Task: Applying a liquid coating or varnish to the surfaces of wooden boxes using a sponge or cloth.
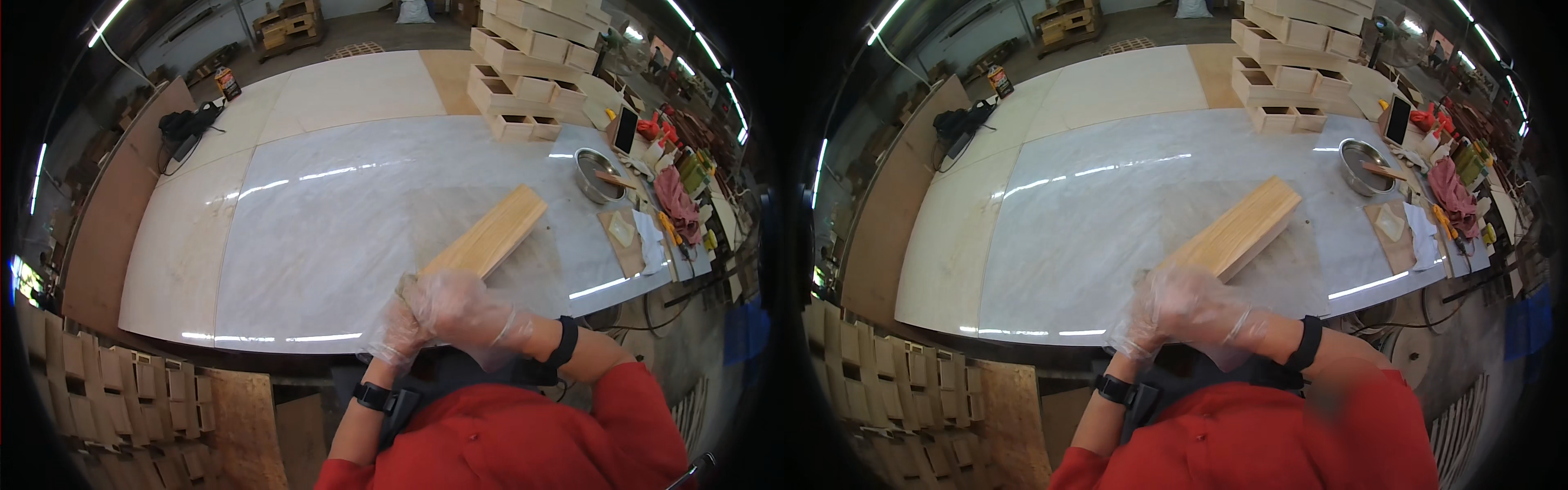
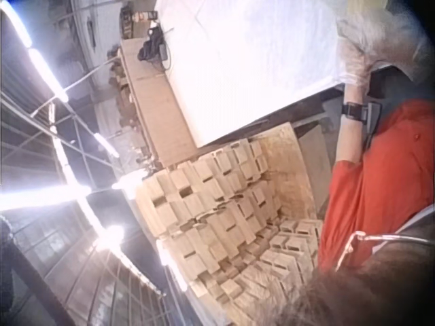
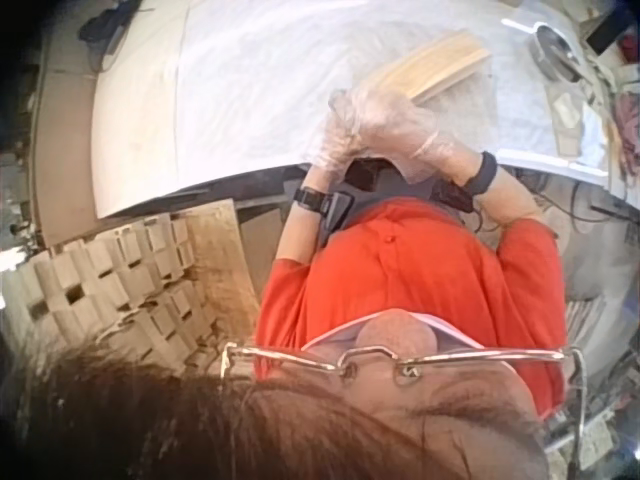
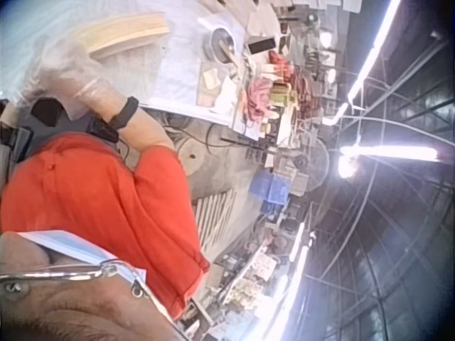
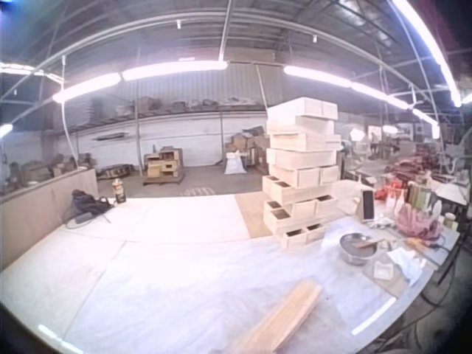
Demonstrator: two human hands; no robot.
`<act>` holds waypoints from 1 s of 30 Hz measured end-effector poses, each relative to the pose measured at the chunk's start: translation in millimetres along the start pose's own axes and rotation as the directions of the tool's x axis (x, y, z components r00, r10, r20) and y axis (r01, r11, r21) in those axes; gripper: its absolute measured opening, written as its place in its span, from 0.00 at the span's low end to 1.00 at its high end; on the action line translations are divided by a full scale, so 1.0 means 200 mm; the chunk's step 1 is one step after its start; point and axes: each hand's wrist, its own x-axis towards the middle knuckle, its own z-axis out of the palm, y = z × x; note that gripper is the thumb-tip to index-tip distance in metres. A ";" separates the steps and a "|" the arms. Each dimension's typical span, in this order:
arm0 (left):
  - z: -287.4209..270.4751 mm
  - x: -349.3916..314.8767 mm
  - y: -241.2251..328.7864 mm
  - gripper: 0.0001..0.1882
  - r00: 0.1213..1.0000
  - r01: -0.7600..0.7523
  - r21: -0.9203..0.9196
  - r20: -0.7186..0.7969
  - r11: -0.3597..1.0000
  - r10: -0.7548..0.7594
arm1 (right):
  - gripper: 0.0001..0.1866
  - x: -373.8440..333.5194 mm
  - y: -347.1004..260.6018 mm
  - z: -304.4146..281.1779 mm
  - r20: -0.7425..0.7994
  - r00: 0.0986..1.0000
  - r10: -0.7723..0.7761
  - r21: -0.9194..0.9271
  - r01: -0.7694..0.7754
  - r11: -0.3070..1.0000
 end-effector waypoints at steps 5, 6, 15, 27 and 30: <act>-0.07 0.01 0.15 0.35 0.975 0.221 -0.184 0.071 0.958 -0.212 | 0.14 -0.19 0.05 -0.07 0.214 0.945 0.247 -0.143 -0.220 0.965; -0.07 0.02 0.17 0.35 0.969 0.246 -0.229 0.056 0.942 -0.240 | 0.17 -0.32 0.16 -0.04 0.100 0.982 0.159 -0.442 -0.099 0.891; -0.08 0.04 0.20 0.37 0.973 0.230 -0.239 0.042 0.943 -0.227 | 0.20 -0.33 0.08 -0.19 0.145 0.952 0.271 -0.645 -0.117 0.756; -0.04 0.02 0.14 0.36 0.969 0.246 -0.230 0.066 0.942 -0.237 | 0.13 -0.16 -0.07 -0.12 0.144 0.986 0.080 -0.086 -0.068 0.994; -0.07 0.00 0.10 0.35 0.963 0.268 -0.373 0.146 0.888 -0.229 | 0.12 -0.13 -0.07 -0.13 0.185 0.980 -0.077 -0.179 0.110 0.978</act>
